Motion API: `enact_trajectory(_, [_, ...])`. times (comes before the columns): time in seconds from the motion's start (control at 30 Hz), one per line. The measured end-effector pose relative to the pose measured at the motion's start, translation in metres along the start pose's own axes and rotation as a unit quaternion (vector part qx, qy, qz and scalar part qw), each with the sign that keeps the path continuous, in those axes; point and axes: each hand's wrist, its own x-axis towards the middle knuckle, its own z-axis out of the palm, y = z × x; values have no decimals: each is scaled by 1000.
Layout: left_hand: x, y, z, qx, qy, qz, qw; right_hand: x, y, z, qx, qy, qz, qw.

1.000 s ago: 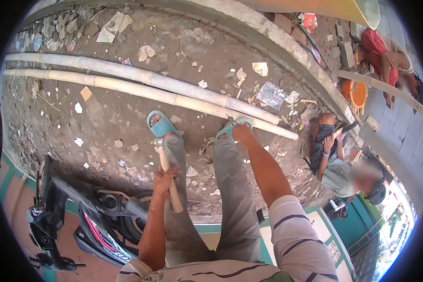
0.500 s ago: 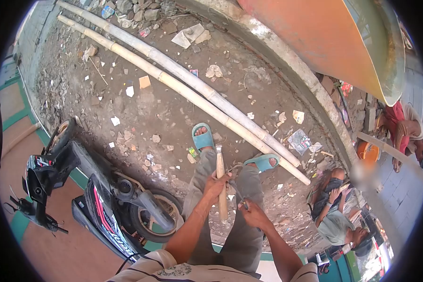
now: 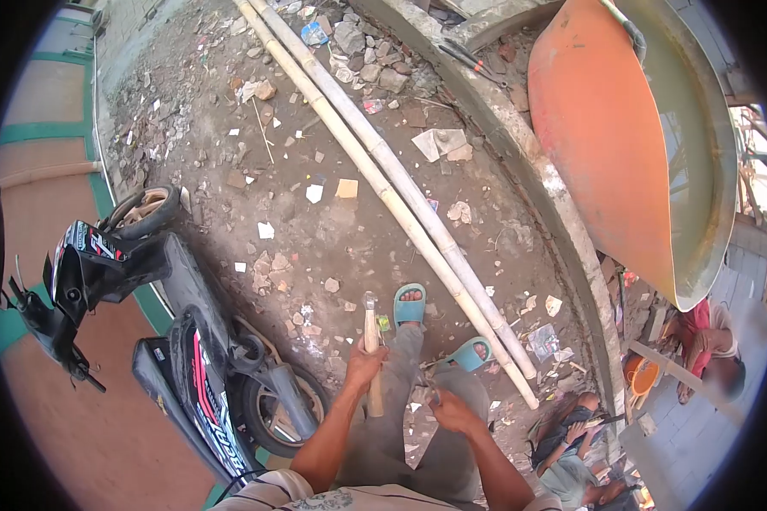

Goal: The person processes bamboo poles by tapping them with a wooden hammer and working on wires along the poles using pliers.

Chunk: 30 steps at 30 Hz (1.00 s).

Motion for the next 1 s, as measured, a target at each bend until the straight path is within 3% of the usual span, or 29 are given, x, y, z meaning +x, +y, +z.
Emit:
enact_trajectory(0.2, [-8,41,-60,-129,18,-38,991,13,-50,-60,-30,180,-51,982])
enact_trajectory(0.3, [-15,48,-85,-206,56,-87,973,14,-91,-98,63,213,-51,974])
enact_trajectory(0.4, [-13,45,-109,-241,47,-96,965,51,-60,-102,130,228,-34,964])
enact_trajectory(0.43, [-13,47,-115,-244,47,-91,964,72,-29,-98,88,241,-31,966])
enact_trajectory(0.53, [-5,59,-139,-253,66,-109,959,64,-58,-108,83,155,86,981])
enact_trajectory(0.6, [4,78,-157,-248,75,-142,955,75,-48,-105,-66,157,40,985])
enact_trajectory(0.7, [21,117,-187,-268,78,-173,944,121,29,-88,-90,156,61,982])
enact_trajectory(0.8, [36,164,-220,-302,66,-171,935,123,6,-94,-19,0,15,1000])
enact_trajectory(0.87, [43,204,-241,-317,75,-176,929,134,-59,-114,73,50,196,977])
enact_trajectory(0.93, [50,236,-262,-344,108,-144,922,168,-49,-128,-103,2,-45,994])
enact_trajectory(1.0, [58,259,-286,-334,116,-125,927,195,-104,-154,2,71,48,996])
